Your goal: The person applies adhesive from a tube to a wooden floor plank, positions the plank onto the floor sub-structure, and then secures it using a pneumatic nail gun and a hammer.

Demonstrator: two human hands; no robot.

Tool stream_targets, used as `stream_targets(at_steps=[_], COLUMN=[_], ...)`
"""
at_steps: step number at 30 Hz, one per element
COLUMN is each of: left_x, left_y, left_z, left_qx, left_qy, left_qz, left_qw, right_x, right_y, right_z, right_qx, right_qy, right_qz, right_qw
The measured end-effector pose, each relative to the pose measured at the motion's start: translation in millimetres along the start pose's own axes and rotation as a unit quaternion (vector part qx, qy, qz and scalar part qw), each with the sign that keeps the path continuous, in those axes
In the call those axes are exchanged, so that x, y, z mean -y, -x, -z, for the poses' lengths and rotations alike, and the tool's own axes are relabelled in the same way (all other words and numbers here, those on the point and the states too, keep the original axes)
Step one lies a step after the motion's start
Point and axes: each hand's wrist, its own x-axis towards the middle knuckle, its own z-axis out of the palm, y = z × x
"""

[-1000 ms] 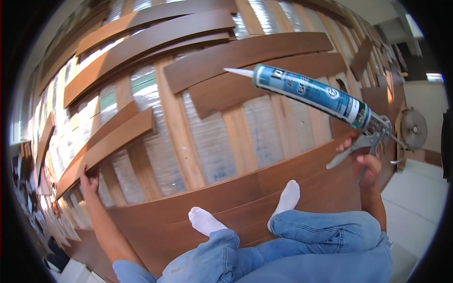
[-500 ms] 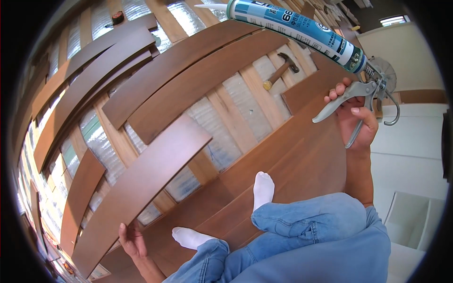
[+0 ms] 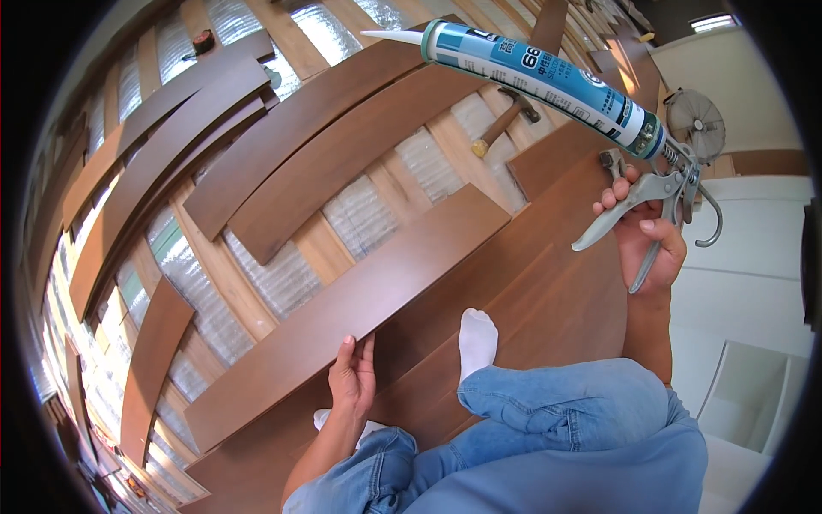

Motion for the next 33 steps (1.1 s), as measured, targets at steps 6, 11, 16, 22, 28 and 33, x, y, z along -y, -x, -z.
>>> stream_targets(at_steps=[6, 11, 16, 22, 28, 33], left_x=[33.7, 51.7, 61.2, 21.1, -23.0, -36.8], left_y=[-35.8, -67.7, -77.4, -64.8, -32.9, 10.0], left_z=[-26.9, -36.9, -58.4, -42.3, -55.4, -77.4], left_qx=[0.043, 0.056, 0.084, 0.237, 0.284, 0.362], left_qy=[-0.007, 0.002, -0.074, -0.362, -0.349, 0.034], left_qz=[0.055, 0.084, 0.169, 0.206, 0.146, 0.055], left_qw=[0.998, 0.995, 0.979, 0.878, 0.881, 0.930], right_x=[2.2, 1.1, 6.9, 3.5, -14.1, -30.5], right_y=[11.6, 22.5, 34.3, 31.9, 35.1, 22.0], right_z=[17.7, 23.9, 32.1, 30.5, 6.9, -40.1], right_qx=[-0.047, -0.053, -0.080, -0.042, 0.008, 0.123], right_qy=[0.001, 0.023, 0.051, 0.078, 0.114, 0.152], right_qz=[-0.033, -0.048, -0.054, -0.098, -0.182, -0.267], right_qw=[0.998, 0.997, 0.994, 0.991, 0.977, 0.944])
